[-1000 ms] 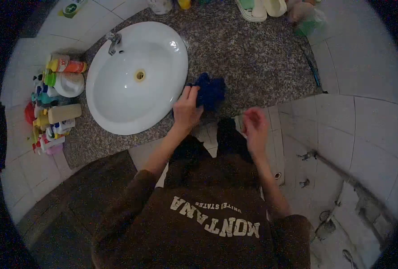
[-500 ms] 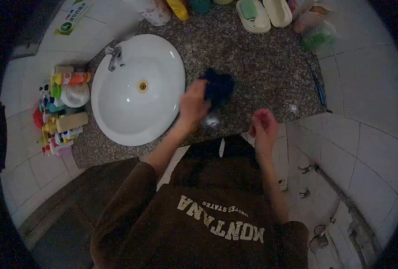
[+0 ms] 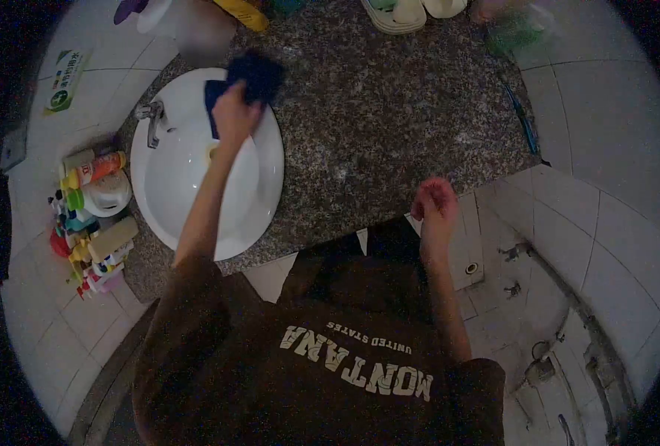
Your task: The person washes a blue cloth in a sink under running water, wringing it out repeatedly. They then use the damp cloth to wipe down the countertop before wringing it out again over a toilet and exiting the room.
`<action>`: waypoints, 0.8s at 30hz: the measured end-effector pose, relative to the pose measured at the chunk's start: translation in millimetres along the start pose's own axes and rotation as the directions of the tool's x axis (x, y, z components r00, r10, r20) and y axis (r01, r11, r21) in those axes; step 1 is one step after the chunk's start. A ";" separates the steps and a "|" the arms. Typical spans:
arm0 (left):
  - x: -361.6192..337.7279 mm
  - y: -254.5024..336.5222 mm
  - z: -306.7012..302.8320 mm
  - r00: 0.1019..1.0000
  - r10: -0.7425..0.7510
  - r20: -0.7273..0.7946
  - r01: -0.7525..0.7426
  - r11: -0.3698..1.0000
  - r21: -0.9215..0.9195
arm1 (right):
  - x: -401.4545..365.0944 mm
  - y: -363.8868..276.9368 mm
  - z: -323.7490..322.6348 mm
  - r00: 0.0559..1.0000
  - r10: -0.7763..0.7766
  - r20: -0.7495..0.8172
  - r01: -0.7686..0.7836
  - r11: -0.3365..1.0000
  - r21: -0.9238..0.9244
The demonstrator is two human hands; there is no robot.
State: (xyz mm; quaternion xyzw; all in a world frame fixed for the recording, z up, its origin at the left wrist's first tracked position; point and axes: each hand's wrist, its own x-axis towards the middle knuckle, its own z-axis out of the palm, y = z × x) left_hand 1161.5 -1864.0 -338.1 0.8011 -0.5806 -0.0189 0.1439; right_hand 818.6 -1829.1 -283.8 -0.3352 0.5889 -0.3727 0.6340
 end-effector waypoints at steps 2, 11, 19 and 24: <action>-34.5 66.0 4.2 0.949 0.120 0.292 -0.091 0.990 -0.113 | -0.9 2.0 -2.3 0.998 0.015 0.053 -0.016 1.000 0.020; -40.3 104.1 -10.5 0.996 -0.001 -0.084 -0.020 0.966 -0.256 | -10.3 -3.3 -37.3 0.999 -0.033 -0.035 0.033 0.999 0.007; 7.9 121.2 51.5 0.976 -0.213 -0.051 0.219 0.956 0.194 | -19.8 -1.5 -95.3 0.999 -0.033 -0.017 0.035 0.996 0.081; -78.5 271.0 64.9 0.991 0.012 0.134 -0.007 0.999 -0.039 | -18.3 -1.2 -159.8 0.990 0.007 -0.140 0.004 0.997 0.074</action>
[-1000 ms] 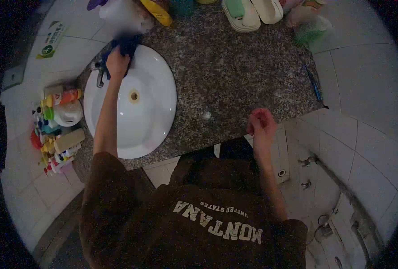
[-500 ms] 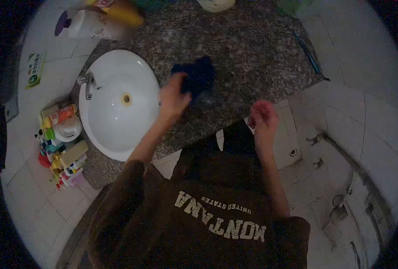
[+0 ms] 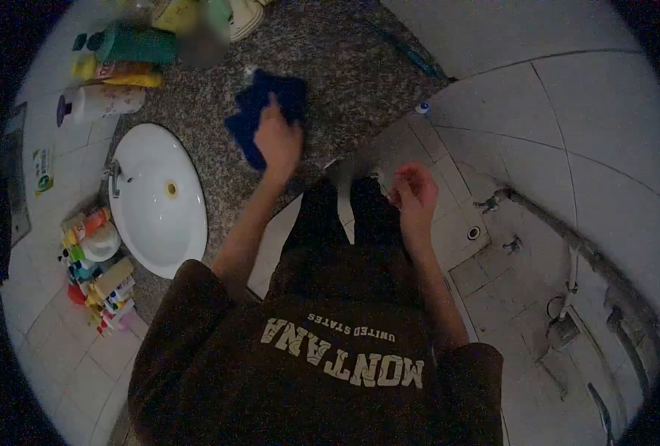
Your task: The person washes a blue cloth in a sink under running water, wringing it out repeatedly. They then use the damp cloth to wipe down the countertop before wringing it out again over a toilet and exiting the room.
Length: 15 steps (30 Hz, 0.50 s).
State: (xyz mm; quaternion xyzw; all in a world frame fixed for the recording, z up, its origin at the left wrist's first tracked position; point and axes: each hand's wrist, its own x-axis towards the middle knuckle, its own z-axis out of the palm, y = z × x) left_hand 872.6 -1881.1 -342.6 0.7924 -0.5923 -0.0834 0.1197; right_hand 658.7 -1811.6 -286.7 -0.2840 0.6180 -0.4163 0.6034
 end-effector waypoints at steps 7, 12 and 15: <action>-20.5 64.2 -2.1 0.961 0.219 0.168 -0.224 0.975 0.009 | 5.7 -17.3 -65.9 0.988 -0.100 -0.119 0.105 0.994 0.038; 76.5 27.9 -25.5 0.973 0.116 -0.200 -0.113 0.993 0.025 | 11.3 -16.7 -75.3 0.984 -0.095 -0.150 0.109 0.990 0.090; 100.7 46.7 24.9 0.979 0.133 -0.151 -0.115 0.986 0.121 | 5.4 -18.6 -72.1 0.991 -0.065 -0.117 0.076 0.993 0.087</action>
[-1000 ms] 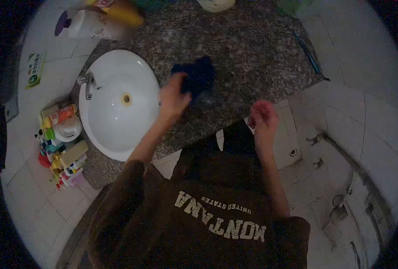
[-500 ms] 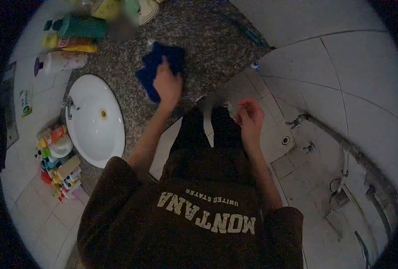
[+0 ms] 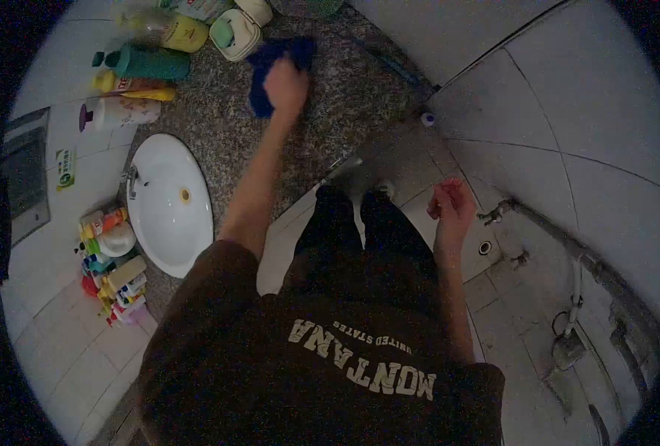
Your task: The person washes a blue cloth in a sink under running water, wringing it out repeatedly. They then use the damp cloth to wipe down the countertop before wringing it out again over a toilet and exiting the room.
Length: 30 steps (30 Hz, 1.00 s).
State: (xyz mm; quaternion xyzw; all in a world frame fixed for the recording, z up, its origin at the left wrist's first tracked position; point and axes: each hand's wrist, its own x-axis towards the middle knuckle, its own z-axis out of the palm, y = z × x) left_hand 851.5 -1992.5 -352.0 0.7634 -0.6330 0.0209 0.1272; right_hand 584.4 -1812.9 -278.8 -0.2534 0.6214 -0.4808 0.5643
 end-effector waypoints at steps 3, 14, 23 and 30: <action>-33.3 57.8 12.2 0.998 0.055 0.026 -0.057 0.995 0.081 | -4.4 -1.8 -4.8 0.999 0.024 -0.035 -0.023 0.999 0.030; -164.0 39.6 -31.9 0.907 0.400 0.133 -0.403 0.915 -0.001 | 7.9 -0.5 1.1 0.999 0.023 0.032 -0.024 1.000 0.018; -182.3 -171.9 -69.4 0.848 -0.525 -0.076 0.530 0.844 0.083 | 7.1 1.3 28.4 0.994 0.085 0.070 -0.083 0.996 -0.032; -162.8 -12.1 -47.0 0.957 -0.234 0.171 0.268 0.940 -0.213 | -7.4 27.4 4.8 0.968 0.111 0.225 -0.101 0.993 -0.056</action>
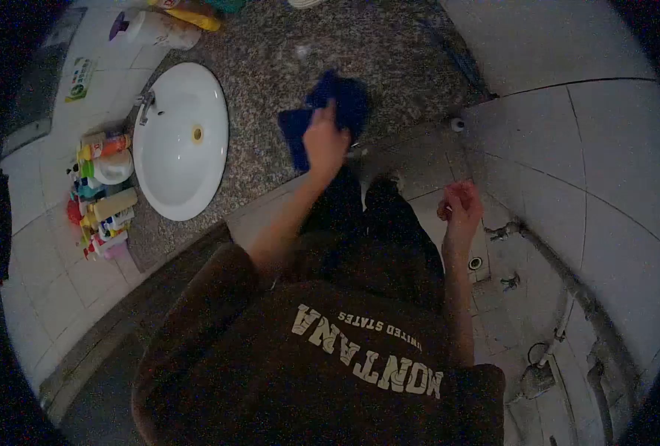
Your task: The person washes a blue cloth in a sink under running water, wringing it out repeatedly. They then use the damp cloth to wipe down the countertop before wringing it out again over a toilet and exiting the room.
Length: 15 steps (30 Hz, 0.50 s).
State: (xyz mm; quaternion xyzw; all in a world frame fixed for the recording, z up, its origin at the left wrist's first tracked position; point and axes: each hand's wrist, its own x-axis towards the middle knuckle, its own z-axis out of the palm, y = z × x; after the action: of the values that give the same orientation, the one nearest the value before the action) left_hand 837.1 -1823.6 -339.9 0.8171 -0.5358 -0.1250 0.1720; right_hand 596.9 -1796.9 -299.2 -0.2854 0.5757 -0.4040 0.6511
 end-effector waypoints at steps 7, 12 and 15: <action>-1.2 -5.7 -8.2 0.975 0.219 -0.035 -0.217 0.975 0.051 | 2.5 -5.3 19.9 0.999 -0.020 -0.030 0.016 0.994 -0.109; -65.0 -139.5 -61.5 0.962 0.006 -0.272 0.062 0.969 0.240 | 5.5 -5.8 59.5 0.995 -0.092 0.025 0.095 0.979 -0.183; -118.0 -215.8 -94.9 0.960 -0.049 -0.276 0.152 0.918 0.365 | 1.8 4.1 97.1 0.992 -0.012 0.126 0.044 0.967 -0.249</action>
State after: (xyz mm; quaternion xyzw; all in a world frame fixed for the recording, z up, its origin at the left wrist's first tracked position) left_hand 1007.1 -1622.2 -340.9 0.8708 -0.4794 0.0819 0.0715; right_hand 692.9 -1805.4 -286.7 -0.3981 0.5769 -0.3185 0.6381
